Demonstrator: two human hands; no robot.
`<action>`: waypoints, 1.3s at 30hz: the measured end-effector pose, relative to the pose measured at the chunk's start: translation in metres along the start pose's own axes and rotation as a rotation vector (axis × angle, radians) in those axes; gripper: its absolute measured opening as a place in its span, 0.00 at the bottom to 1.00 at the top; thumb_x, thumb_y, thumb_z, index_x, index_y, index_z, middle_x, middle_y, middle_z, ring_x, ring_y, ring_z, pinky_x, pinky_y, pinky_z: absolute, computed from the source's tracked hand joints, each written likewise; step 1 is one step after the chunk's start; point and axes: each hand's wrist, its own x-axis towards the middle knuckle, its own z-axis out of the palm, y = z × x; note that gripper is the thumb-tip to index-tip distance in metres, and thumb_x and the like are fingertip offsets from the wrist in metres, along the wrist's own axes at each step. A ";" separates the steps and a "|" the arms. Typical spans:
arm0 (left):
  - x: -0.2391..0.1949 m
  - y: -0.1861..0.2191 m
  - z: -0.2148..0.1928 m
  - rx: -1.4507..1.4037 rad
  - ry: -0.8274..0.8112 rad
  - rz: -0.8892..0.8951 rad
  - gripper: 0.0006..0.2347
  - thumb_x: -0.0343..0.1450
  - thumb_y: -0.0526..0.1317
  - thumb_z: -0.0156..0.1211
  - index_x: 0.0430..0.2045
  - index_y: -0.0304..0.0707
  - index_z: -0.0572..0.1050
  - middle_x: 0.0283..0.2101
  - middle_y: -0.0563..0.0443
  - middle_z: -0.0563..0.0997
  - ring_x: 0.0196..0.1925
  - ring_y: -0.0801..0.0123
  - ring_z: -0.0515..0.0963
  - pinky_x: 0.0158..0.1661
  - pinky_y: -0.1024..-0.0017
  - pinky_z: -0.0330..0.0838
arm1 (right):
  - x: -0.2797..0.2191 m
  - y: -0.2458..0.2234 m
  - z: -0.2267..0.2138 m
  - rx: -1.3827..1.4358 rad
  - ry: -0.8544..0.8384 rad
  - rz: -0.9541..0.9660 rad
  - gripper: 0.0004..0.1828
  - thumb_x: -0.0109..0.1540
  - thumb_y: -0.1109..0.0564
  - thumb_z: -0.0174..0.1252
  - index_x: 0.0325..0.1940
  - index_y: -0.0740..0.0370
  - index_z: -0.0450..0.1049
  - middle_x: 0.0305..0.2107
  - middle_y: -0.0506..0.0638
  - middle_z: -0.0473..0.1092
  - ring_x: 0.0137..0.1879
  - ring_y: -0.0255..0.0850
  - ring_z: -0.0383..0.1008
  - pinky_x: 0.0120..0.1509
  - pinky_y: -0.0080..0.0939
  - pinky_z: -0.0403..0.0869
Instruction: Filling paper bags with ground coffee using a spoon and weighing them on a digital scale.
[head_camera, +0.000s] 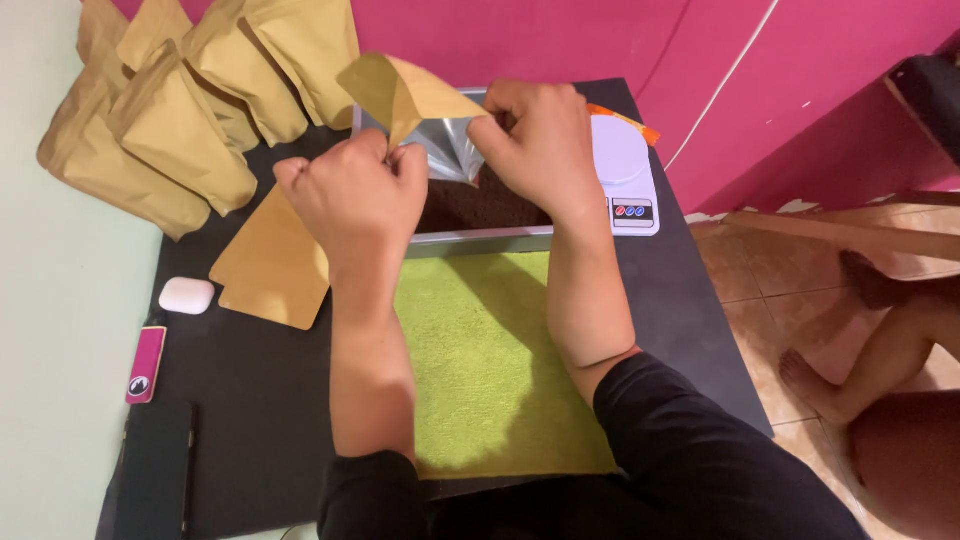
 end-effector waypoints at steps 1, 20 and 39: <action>0.001 -0.002 -0.004 -0.082 0.001 -0.006 0.12 0.65 0.40 0.54 0.08 0.46 0.64 0.08 0.58 0.62 0.11 0.63 0.57 0.38 0.65 0.54 | 0.000 -0.003 -0.002 0.029 -0.001 0.003 0.08 0.53 0.54 0.52 0.19 0.53 0.67 0.11 0.44 0.57 0.20 0.39 0.54 0.28 0.45 0.57; 0.003 0.022 0.044 -0.494 0.008 0.192 0.08 0.70 0.31 0.53 0.22 0.34 0.62 0.24 0.41 0.67 0.29 0.46 0.68 0.32 0.54 0.63 | 0.015 0.025 0.048 0.958 -0.264 0.050 0.14 0.62 0.69 0.49 0.24 0.56 0.60 0.24 0.36 0.55 0.32 0.27 0.53 0.36 0.31 0.55; 0.057 0.043 -0.043 -1.955 0.182 -1.544 0.59 0.32 0.62 0.55 0.65 0.34 0.58 0.57 0.29 0.69 0.56 0.41 0.76 0.56 0.43 0.73 | -0.017 -0.035 0.017 0.323 -0.498 -0.495 0.27 0.61 0.67 0.44 0.66 0.66 0.59 0.58 0.63 0.57 0.62 0.59 0.59 0.62 0.53 0.63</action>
